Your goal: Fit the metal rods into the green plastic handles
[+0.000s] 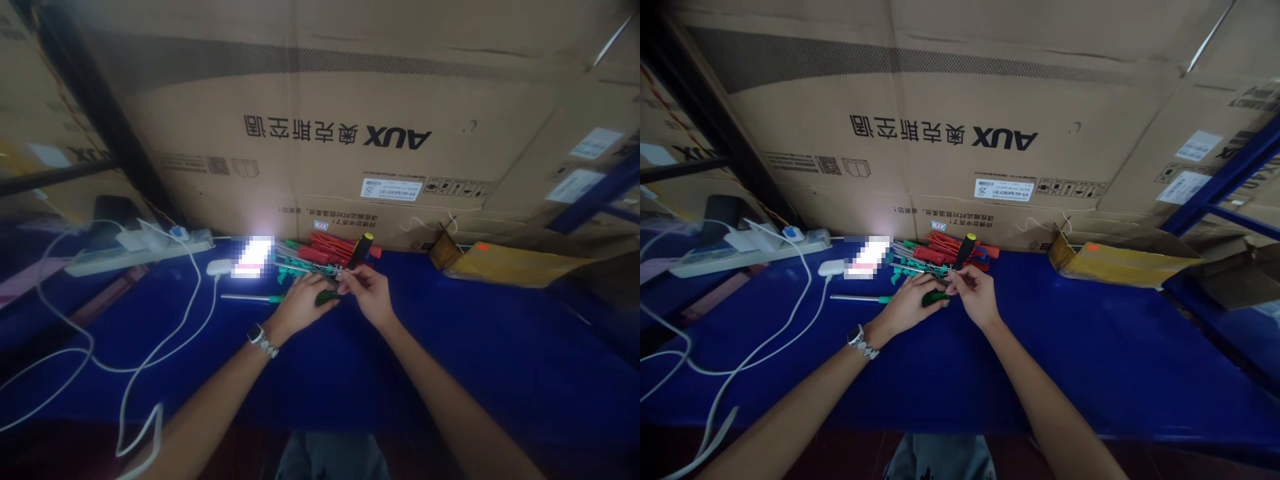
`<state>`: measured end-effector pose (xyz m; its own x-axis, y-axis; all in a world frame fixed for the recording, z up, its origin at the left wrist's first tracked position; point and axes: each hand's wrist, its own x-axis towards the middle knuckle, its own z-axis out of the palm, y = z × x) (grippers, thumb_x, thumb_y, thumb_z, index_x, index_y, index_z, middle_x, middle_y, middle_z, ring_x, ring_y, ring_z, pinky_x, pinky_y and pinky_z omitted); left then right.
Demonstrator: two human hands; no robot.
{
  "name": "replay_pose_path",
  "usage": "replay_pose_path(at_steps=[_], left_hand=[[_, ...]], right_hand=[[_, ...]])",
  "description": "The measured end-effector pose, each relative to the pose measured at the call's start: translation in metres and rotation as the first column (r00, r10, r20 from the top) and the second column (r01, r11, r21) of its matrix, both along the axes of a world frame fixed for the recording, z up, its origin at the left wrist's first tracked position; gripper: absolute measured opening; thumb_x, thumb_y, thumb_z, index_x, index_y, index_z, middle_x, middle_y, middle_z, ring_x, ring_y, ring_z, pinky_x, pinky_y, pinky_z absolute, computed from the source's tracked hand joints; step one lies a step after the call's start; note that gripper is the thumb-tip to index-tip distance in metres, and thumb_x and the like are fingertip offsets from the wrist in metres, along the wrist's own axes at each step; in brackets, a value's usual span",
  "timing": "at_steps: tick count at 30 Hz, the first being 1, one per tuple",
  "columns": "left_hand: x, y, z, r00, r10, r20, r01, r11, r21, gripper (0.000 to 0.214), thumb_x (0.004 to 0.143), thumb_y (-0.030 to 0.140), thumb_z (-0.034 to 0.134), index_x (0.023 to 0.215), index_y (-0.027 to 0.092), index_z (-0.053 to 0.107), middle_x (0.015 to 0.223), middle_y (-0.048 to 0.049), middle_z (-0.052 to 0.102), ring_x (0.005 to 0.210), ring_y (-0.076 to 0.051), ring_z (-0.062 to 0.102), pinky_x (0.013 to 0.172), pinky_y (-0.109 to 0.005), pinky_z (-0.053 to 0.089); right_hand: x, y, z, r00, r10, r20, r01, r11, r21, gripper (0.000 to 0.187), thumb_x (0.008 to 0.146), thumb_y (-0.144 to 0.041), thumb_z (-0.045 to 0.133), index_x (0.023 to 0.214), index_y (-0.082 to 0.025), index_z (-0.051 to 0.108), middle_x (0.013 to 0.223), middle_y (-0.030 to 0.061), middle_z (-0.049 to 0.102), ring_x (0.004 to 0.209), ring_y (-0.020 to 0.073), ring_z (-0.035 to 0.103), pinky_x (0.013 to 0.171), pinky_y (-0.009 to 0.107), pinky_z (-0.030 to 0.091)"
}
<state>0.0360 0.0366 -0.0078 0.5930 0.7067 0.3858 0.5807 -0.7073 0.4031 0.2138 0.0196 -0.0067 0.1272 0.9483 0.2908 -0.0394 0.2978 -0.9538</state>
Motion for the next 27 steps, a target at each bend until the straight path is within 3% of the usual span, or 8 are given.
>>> replay_pose_path(at_steps=[5, 10, 14, 17, 19, 22, 25, 27], left_hand=[[0.001, 0.004, -0.002, 0.994, -0.020, 0.112, 0.017, 1.000, 0.025, 0.008, 0.095, 0.026, 0.063, 0.092, 0.023, 0.071, 0.095, -0.0016, 0.071, 0.097, -0.021, 0.064, 0.093, -0.038, 0.045], [-0.005, 0.012, -0.005, 0.994, 0.066, 0.085, -0.070, 0.996, 0.049, 0.013, 0.096, 0.029, 0.062, 0.090, 0.023, 0.072, 0.094, -0.0020, 0.072, 0.096, -0.022, 0.063, 0.090, -0.038, 0.045], [-0.006, 0.018, -0.005, 0.992, 0.129, 0.007, -0.129, 0.990, 0.058, 0.014, 0.097, 0.029, 0.061, 0.095, 0.022, 0.073, 0.099, -0.0031, 0.072, 0.099, -0.023, 0.062, 0.092, -0.040, 0.045], [-0.006, 0.017, -0.002, 0.988, 0.153, -0.006, -0.152, 0.986, 0.064, 0.018, 0.097, 0.033, 0.060, 0.103, 0.021, 0.073, 0.104, -0.0048, 0.071, 0.101, -0.024, 0.062, 0.092, -0.042, 0.046], [-0.008, 0.015, 0.001, 0.992, 0.126, 0.001, -0.126, 0.990, 0.064, 0.022, 0.097, 0.039, 0.061, 0.104, 0.021, 0.071, 0.103, -0.0049, 0.070, 0.100, -0.024, 0.062, 0.092, -0.041, 0.047], [-0.014, 0.012, 0.002, 0.996, 0.080, -0.034, -0.078, 0.995, 0.064, 0.035, 0.088, 0.054, 0.068, 0.104, 0.022, 0.070, 0.106, -0.0045, 0.069, 0.104, -0.026, 0.061, 0.096, -0.044, 0.047], [-0.019, 0.011, 0.000, 0.992, 0.071, -0.100, -0.066, 0.996, 0.054, 0.048, 0.076, 0.060, 0.077, 0.104, 0.022, 0.069, 0.113, -0.0060, 0.068, 0.111, -0.030, 0.060, 0.100, -0.048, 0.044], [-0.019, 0.011, -0.003, 0.990, 0.052, -0.131, -0.047, 0.998, 0.046, 0.044, 0.076, 0.057, 0.078, 0.103, 0.023, 0.070, 0.111, -0.0058, 0.068, 0.113, -0.030, 0.059, 0.101, -0.049, 0.042]], right_hand=[[-0.001, 0.000, 0.005, 0.999, -0.018, -0.043, 0.018, 1.000, 0.005, 0.045, 0.068, -0.062, 0.081, 0.072, -0.022, 0.060, 0.062, 0.0018, 0.070, 0.053, 0.0177, 0.067, 0.056, 0.033, 0.061], [0.005, 0.000, 0.011, 0.988, -0.100, -0.114, 0.098, 0.995, -0.020, 0.044, 0.067, -0.056, 0.082, 0.070, -0.022, 0.055, 0.057, -0.0005, 0.067, 0.044, 0.0156, 0.062, 0.045, 0.029, 0.055], [0.013, -0.004, 0.006, 0.983, -0.184, -0.003, 0.182, 0.977, -0.107, 0.034, 0.071, -0.047, 0.073, 0.063, -0.023, 0.050, 0.042, -0.0056, 0.054, 0.030, 0.0103, 0.043, 0.032, 0.023, 0.034], [0.018, -0.011, 0.001, 0.952, -0.260, 0.164, 0.286, 0.945, -0.160, 0.026, 0.071, -0.040, 0.067, 0.058, -0.023, 0.051, 0.040, -0.0057, 0.049, 0.033, 0.0105, 0.040, 0.035, 0.024, 0.030], [0.022, -0.018, 0.000, 0.893, -0.326, 0.310, 0.386, 0.909, -0.158, 0.026, 0.073, -0.039, 0.063, 0.056, -0.023, 0.052, 0.043, -0.0042, 0.051, 0.038, 0.0122, 0.044, 0.040, 0.025, 0.033], [0.029, -0.027, 0.001, 0.723, -0.372, 0.582, 0.534, 0.835, -0.130, 0.028, 0.076, -0.040, 0.061, 0.055, -0.023, 0.055, 0.052, -0.0005, 0.061, 0.048, 0.0157, 0.054, 0.046, 0.026, 0.034], [0.032, -0.031, 0.004, 0.540, -0.285, 0.792, 0.602, 0.789, -0.127, 0.026, 0.077, -0.039, 0.061, 0.057, -0.023, 0.064, 0.063, 0.0031, 0.070, 0.062, 0.0203, 0.065, 0.052, 0.027, 0.036], [0.031, -0.031, 0.005, 0.457, -0.217, 0.863, 0.615, 0.778, -0.130, 0.025, 0.078, -0.038, 0.061, 0.061, -0.022, 0.068, 0.068, 0.0057, 0.073, 0.068, 0.0236, 0.070, 0.054, 0.028, 0.037]])
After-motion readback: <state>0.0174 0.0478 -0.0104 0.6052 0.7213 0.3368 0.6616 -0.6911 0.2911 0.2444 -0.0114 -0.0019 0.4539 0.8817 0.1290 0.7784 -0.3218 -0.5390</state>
